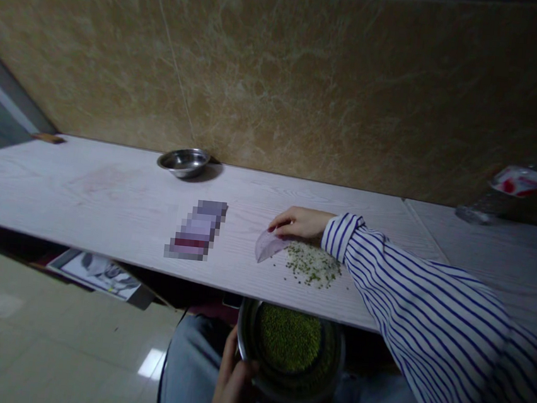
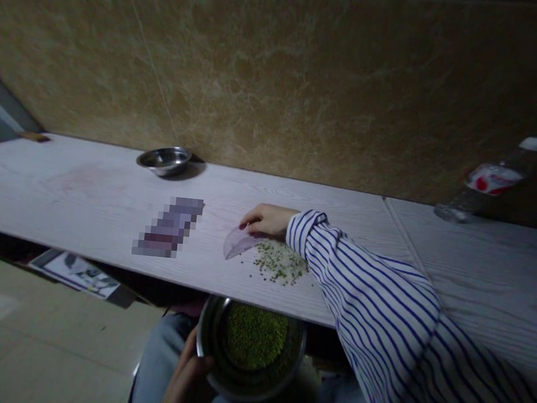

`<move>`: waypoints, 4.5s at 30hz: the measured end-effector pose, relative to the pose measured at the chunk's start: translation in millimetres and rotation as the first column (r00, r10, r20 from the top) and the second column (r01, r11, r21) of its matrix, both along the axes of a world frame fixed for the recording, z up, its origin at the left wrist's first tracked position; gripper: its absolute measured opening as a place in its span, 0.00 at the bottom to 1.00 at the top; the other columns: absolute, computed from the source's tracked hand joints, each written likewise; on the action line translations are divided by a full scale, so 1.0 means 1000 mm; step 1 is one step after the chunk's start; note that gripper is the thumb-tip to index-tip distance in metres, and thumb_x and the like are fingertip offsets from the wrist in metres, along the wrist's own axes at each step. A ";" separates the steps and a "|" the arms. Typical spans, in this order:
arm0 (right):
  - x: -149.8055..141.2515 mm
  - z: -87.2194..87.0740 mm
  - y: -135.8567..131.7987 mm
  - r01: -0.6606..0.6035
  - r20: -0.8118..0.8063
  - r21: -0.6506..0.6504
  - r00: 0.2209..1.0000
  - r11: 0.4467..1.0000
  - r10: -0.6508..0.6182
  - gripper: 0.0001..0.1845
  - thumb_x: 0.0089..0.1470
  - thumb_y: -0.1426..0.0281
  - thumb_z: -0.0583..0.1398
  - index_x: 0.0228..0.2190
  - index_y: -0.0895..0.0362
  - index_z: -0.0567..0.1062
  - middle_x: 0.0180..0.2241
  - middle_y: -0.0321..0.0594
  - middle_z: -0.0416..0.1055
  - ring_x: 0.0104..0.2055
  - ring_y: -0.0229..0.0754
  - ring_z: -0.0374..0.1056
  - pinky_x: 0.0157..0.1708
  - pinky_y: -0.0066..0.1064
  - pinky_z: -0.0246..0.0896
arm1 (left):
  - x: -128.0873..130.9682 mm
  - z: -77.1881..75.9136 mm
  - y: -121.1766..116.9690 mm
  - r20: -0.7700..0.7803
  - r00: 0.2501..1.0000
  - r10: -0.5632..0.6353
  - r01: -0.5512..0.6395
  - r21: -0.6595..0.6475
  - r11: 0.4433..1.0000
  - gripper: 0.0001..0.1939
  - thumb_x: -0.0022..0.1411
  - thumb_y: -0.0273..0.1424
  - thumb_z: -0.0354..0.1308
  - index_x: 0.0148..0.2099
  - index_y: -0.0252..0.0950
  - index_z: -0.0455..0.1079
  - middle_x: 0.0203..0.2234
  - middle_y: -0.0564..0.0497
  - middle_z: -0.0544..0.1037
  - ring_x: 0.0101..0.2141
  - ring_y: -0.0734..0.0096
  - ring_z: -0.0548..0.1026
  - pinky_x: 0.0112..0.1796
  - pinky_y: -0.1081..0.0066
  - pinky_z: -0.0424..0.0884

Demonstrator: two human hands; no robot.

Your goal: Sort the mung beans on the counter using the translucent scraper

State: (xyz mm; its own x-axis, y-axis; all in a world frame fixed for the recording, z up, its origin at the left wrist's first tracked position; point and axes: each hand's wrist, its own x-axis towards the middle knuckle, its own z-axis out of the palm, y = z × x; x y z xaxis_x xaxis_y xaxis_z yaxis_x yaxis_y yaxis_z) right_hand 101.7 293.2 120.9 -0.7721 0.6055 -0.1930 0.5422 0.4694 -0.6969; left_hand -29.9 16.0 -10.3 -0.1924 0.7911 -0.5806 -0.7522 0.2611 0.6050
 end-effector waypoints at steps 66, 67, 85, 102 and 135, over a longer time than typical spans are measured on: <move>0.076 -0.015 -0.184 0.495 -0.239 0.573 0.863 0.653 -0.445 0.13 0.61 0.74 0.57 0.45 0.58 0.79 0.40 0.44 0.82 0.39 0.45 0.79 0.40 0.36 0.75 | 0.011 0.021 -0.003 -0.059 0.997 -0.052 0.057 0.103 0.993 0.36 0.49 0.30 0.64 0.62 0.44 0.67 0.52 0.45 0.76 0.50 0.52 0.72 0.46 0.60 0.72; 0.074 -0.014 -0.184 0.485 -0.230 0.580 0.868 0.654 -0.440 0.13 0.61 0.74 0.56 0.45 0.58 0.79 0.40 0.44 0.82 0.40 0.45 0.79 0.40 0.36 0.75 | 0.011 0.022 -0.003 -0.054 0.997 -0.053 0.059 0.107 0.992 0.36 0.49 0.29 0.64 0.62 0.44 0.67 0.52 0.45 0.77 0.51 0.52 0.72 0.46 0.60 0.72; 0.069 -0.015 -0.188 0.461 -0.229 0.581 0.884 0.671 -0.409 0.14 0.62 0.74 0.56 0.45 0.55 0.79 0.41 0.43 0.82 0.41 0.45 0.79 0.42 0.38 0.75 | 0.014 0.030 -0.004 -0.046 0.997 -0.054 0.058 0.106 0.993 0.32 0.52 0.28 0.61 0.61 0.43 0.67 0.53 0.44 0.78 0.49 0.51 0.76 0.46 0.58 0.72; 0.068 -0.017 -0.190 0.464 -0.243 0.577 0.883 0.672 -0.401 0.13 0.62 0.73 0.56 0.44 0.56 0.79 0.40 0.44 0.82 0.39 0.46 0.79 0.41 0.39 0.76 | 0.012 0.028 -0.003 -0.093 0.992 -0.083 0.091 0.087 0.992 0.33 0.52 0.29 0.60 0.63 0.45 0.66 0.53 0.46 0.77 0.45 0.56 0.75 0.45 0.61 0.72; 0.048 -0.021 -0.179 0.548 -0.283 0.469 0.836 0.693 -0.470 0.13 0.59 0.74 0.58 0.43 0.58 0.80 0.40 0.44 0.82 0.37 0.44 0.79 0.41 0.36 0.76 | -0.007 0.022 -0.004 -0.090 0.995 -0.036 0.047 0.119 0.992 0.38 0.50 0.29 0.63 0.65 0.43 0.65 0.51 0.44 0.80 0.50 0.48 0.76 0.47 0.56 0.73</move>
